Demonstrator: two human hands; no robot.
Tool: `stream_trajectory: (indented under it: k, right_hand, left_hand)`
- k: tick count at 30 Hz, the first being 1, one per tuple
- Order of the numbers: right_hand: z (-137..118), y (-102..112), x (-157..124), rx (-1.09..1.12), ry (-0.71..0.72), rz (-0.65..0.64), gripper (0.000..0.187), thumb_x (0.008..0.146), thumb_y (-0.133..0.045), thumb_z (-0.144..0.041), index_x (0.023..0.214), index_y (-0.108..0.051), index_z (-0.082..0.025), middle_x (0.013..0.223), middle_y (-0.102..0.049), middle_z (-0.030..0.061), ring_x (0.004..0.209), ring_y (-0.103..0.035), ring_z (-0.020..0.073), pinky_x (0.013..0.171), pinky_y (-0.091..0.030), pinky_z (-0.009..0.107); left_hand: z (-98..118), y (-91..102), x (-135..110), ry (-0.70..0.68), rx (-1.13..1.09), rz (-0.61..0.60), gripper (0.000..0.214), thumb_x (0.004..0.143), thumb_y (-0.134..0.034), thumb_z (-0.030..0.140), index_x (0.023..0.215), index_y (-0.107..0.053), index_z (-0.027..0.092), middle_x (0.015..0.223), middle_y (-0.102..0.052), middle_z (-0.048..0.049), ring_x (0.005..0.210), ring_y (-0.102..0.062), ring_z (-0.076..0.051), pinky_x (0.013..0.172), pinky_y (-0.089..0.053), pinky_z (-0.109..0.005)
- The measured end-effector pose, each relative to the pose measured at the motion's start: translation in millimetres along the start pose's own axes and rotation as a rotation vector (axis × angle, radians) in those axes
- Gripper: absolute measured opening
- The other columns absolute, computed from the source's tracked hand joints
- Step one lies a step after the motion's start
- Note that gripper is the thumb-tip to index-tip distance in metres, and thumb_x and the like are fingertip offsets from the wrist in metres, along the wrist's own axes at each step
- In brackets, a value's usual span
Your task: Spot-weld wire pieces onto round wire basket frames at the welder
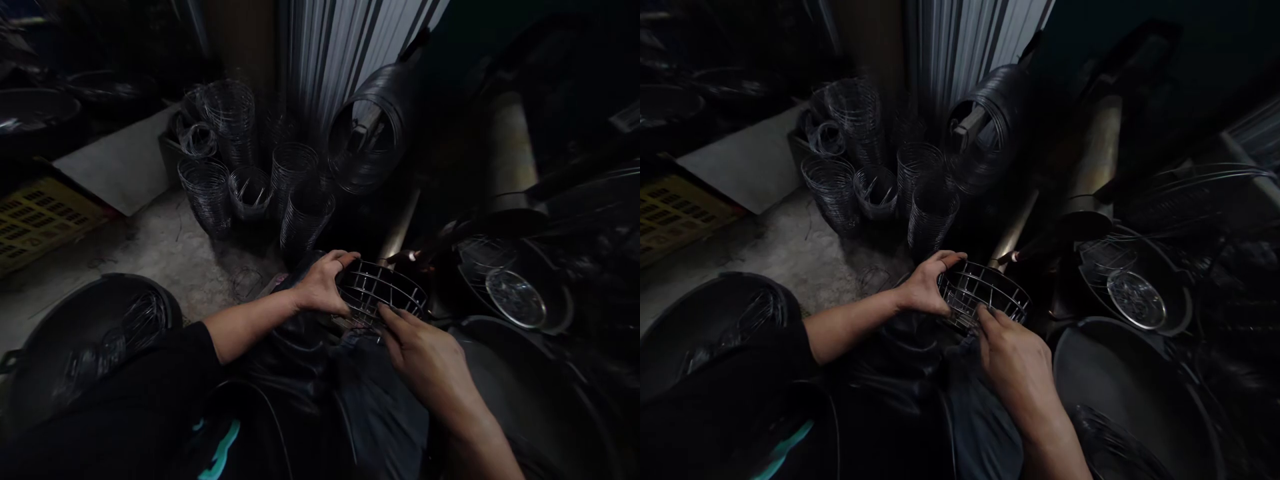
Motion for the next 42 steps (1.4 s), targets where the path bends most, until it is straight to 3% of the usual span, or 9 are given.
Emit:
stream_trajectory:
  k: [6, 10, 16, 20, 25, 29, 33, 38, 42]
  right_hand:
    - [8, 10, 2, 0.141, -0.026, 0.03, 0.037, 0.088, -0.04, -0.017, 0.105, -0.072, -0.013, 0.089, -0.074, 0.0111, 0.07, -0.072, 0.0218, 0.056, -0.057, 0.027]
    - [34, 31, -17, 0.635, -0.177, -0.008, 0.03, 0.087, -0.051, -0.031, 0.102, -0.075, -0.019, 0.086, -0.074, 0.0076, 0.07, -0.072, 0.0212, 0.06, -0.058, 0.025]
    - [32, -62, -120, 1.211, -0.691, -0.705, 0.031, 0.072, -0.066, -0.05, 0.069, -0.075, -0.02, 0.068, -0.071, 0.0058, 0.062, -0.068, 0.0223, 0.055, -0.055, 0.026]
    - [28, -118, -176, 1.356, -0.982, -0.822, 0.029, 0.067, -0.069, -0.048, 0.069, -0.073, -0.019, 0.049, -0.055, 0.0, 0.042, -0.05, 0.014, 0.041, -0.042, 0.024]
    - [26, -94, -164, 1.259, -0.882, -0.874, 0.025, 0.059, -0.075, -0.04, 0.069, -0.074, -0.017, 0.061, -0.064, 0.0028, 0.051, -0.058, 0.0176, 0.048, -0.048, 0.025]
    - [28, -46, -96, 1.209, -0.702, -0.715, 0.025, 0.059, -0.075, -0.041, 0.074, -0.077, -0.02, 0.076, -0.072, 0.0055, 0.062, -0.065, 0.0215, 0.054, -0.054, 0.027]
    - [37, -33, -34, 0.983, -0.491, -0.454, 0.021, 0.068, -0.068, -0.036, 0.081, -0.078, -0.022, 0.079, -0.074, 0.0044, 0.073, -0.069, 0.0219, 0.067, -0.055, 0.027]
    - [23, -18, -13, 0.29, -0.169, -0.137, 0.031, 0.077, -0.06, -0.021, 0.105, -0.074, -0.017, 0.083, -0.073, 0.0084, 0.076, -0.069, 0.0256, 0.065, -0.054, 0.033]
    - [13, 1, -14, 0.305, -0.032, 0.119, 0.025, 0.087, -0.052, -0.019, 0.099, -0.073, -0.013, 0.071, -0.069, 0.0064, 0.065, -0.065, 0.0191, 0.06, -0.051, 0.028]
  left_hand:
    - [19, -3.3, 5, -0.121, 0.079, 0.004, 0.1, 0.042, -0.083, 0.037, 0.133, -0.048, 0.015, 0.128, -0.05, -0.013, 0.117, -0.053, -0.03, 0.104, -0.045, -0.044]
    - [14, -2.0, 4, -0.081, 0.098, -0.009, 0.102, 0.039, -0.084, 0.033, 0.133, -0.048, 0.016, 0.128, -0.049, -0.012, 0.117, -0.052, -0.03, 0.104, -0.044, -0.044]
    - [3, 2.9, -3, -0.039, 0.098, -0.02, 0.102, 0.038, -0.082, 0.031, 0.132, -0.049, 0.014, 0.126, -0.05, -0.0115, 0.113, -0.054, -0.028, 0.103, -0.046, -0.04]
    - [6, 1.8, -7, -0.043, 0.09, -0.04, 0.102, 0.037, -0.082, 0.03, 0.132, -0.049, 0.012, 0.125, -0.05, -0.0125, 0.112, -0.055, -0.028, 0.102, -0.046, -0.04]
    - [12, -2.3, -11, -0.071, 0.112, -0.053, 0.102, 0.038, -0.083, 0.034, 0.132, -0.049, 0.013, 0.125, -0.05, -0.0126, 0.112, -0.055, -0.028, 0.102, -0.046, -0.042]
    - [19, -11.0, -13, -0.118, 0.132, -0.067, 0.105, 0.037, -0.084, 0.043, 0.132, -0.049, 0.011, 0.126, -0.049, -0.0146, 0.115, -0.053, -0.03, 0.104, -0.044, -0.045]
    - [27, -17.6, -14, -0.147, 0.15, -0.095, 0.101, 0.042, -0.081, 0.045, 0.132, -0.048, 0.014, 0.126, -0.05, -0.0137, 0.113, -0.054, -0.031, 0.103, -0.044, -0.047]
    - [23, -4.5, -8, -0.092, 0.144, -0.013, 0.097, 0.043, -0.082, 0.041, 0.13, -0.05, 0.014, 0.124, -0.052, -0.0119, 0.111, -0.056, -0.028, 0.101, -0.047, -0.042]
    - [15, -2.2, 1, -0.049, 0.073, -0.009, 0.099, 0.04, -0.083, 0.039, 0.131, -0.051, 0.013, 0.123, -0.051, -0.0105, 0.11, -0.057, -0.026, 0.1, -0.049, -0.039]
Point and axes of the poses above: each hand's wrist, its own x-axis towards the middle knuckle, its own y-axis out of the back of the hand, z = x × y, the point moved 10 cm from there along x, towards the middle knuckle
